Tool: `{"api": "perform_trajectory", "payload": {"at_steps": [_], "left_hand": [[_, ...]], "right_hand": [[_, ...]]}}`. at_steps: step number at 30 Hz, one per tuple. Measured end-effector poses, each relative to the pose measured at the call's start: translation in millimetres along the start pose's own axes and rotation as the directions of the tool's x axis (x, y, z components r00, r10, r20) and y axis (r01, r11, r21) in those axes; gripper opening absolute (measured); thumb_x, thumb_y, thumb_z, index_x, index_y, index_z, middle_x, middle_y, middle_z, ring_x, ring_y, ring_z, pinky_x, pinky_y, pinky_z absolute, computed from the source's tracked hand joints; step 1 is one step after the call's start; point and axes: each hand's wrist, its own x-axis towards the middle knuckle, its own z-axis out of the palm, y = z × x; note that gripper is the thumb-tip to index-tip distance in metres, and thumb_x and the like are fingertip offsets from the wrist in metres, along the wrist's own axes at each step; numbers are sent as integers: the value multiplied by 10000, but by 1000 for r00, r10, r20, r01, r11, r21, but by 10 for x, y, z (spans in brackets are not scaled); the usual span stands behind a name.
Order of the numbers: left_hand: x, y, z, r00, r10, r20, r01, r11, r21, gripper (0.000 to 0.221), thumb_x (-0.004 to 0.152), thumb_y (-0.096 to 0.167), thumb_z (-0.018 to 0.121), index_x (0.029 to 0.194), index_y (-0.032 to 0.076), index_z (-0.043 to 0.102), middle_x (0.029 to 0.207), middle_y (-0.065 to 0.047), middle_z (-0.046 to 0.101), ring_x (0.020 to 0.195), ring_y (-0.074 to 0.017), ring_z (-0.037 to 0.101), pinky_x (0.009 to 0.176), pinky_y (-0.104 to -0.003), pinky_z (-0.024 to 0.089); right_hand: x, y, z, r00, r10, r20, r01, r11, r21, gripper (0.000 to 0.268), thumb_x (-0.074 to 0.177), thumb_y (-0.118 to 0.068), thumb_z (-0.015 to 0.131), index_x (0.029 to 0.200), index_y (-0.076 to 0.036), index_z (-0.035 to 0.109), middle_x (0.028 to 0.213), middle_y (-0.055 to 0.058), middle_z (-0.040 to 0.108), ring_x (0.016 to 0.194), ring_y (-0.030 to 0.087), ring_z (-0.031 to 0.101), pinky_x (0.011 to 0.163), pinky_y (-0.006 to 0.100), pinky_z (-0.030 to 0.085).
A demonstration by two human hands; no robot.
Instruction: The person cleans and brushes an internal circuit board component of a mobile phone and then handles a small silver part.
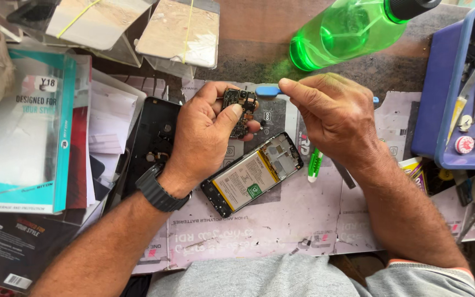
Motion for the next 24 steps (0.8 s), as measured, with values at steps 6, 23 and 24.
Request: {"api": "perform_trajectory", "payload": {"at_steps": [6, 23, 24], "left_hand": [[14, -5, 5, 1000, 13, -15, -13, 1000, 15, 173, 1033, 25, 526, 1203, -4, 549, 1017, -92, 736, 814, -140, 755, 657, -266, 660], [9, -3, 42, 997, 8, -74, -4, 998, 57, 101, 1050, 51, 543, 1125, -13, 563, 964, -92, 745, 794, -120, 759, 661, -239, 643], [5, -2, 33, 997, 22, -69, -17, 997, 75, 98, 1053, 52, 542, 1123, -13, 564, 964, -92, 749, 802, -119, 760, 667, -240, 646]], "right_hand": [[-45, 57, 61, 998, 43, -44, -40, 998, 57, 292, 992, 10, 782, 1264, -70, 715, 1037, 139, 736, 904, 275, 733, 722, 356, 581], [-3, 40, 149, 994, -106, -24, 106, 994, -9, 411, 873, 79, 728, 1233, -118, 732, 966, 54, 695, 768, 227, 661, 649, 373, 510], [-8, 32, 156, 994, -108, -20, 108, 994, -5, 397, 862, 75, 736, 1212, -112, 735, 943, 57, 696, 757, 228, 654, 639, 380, 504]]}}
